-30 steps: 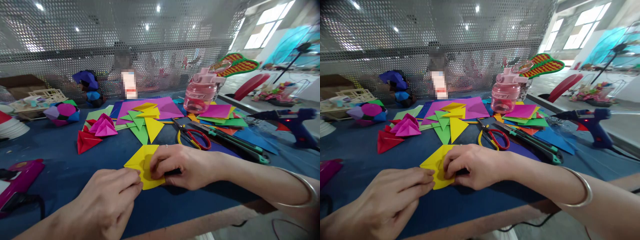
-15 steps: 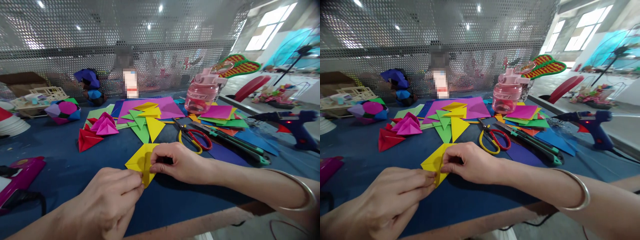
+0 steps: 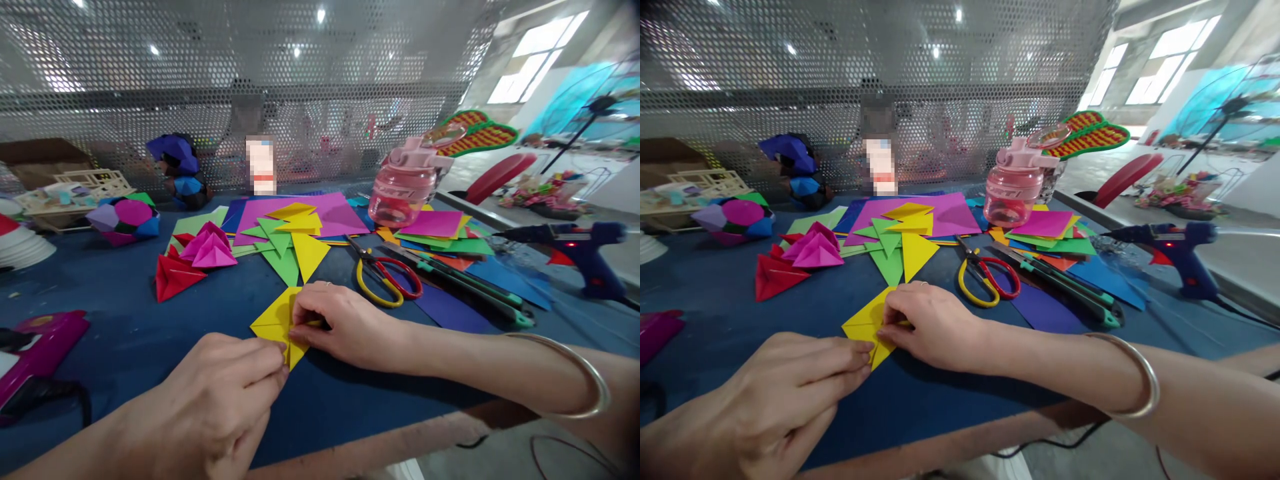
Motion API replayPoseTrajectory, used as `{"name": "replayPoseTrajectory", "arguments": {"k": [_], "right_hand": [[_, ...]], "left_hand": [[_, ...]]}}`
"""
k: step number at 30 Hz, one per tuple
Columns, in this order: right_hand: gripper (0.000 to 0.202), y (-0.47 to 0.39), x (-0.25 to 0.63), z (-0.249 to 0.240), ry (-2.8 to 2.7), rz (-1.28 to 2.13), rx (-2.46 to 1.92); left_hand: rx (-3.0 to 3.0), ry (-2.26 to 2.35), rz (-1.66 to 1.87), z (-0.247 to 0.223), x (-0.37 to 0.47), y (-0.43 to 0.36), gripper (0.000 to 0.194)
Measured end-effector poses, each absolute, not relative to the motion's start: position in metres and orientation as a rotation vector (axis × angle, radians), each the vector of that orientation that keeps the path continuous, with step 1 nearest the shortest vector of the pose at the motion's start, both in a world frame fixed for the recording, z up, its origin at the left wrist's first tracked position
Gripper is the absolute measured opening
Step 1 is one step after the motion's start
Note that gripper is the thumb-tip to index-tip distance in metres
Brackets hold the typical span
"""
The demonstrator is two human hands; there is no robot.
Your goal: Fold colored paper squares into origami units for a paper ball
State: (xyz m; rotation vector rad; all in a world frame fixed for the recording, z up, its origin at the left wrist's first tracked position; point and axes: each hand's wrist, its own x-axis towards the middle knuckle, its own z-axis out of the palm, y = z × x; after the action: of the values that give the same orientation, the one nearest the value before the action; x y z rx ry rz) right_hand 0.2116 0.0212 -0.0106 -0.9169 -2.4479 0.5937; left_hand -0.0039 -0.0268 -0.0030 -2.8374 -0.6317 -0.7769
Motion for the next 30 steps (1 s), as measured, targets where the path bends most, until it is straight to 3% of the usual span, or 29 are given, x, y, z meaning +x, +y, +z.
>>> {"name": "replayPoseTrajectory", "arguments": {"k": [23,30], "right_hand": [[0.012,0.022,0.215,-0.01,-2.455,0.592,-0.89],[0.015,0.022,0.214,-0.011,-2.458,0.601,-0.935]], "left_hand": [[-3.148,-0.86,-0.652,-0.003,-0.002,-0.023,0.042],[-2.932,-0.662,-0.824,-0.01,0.005,-0.026,0.035]]}}
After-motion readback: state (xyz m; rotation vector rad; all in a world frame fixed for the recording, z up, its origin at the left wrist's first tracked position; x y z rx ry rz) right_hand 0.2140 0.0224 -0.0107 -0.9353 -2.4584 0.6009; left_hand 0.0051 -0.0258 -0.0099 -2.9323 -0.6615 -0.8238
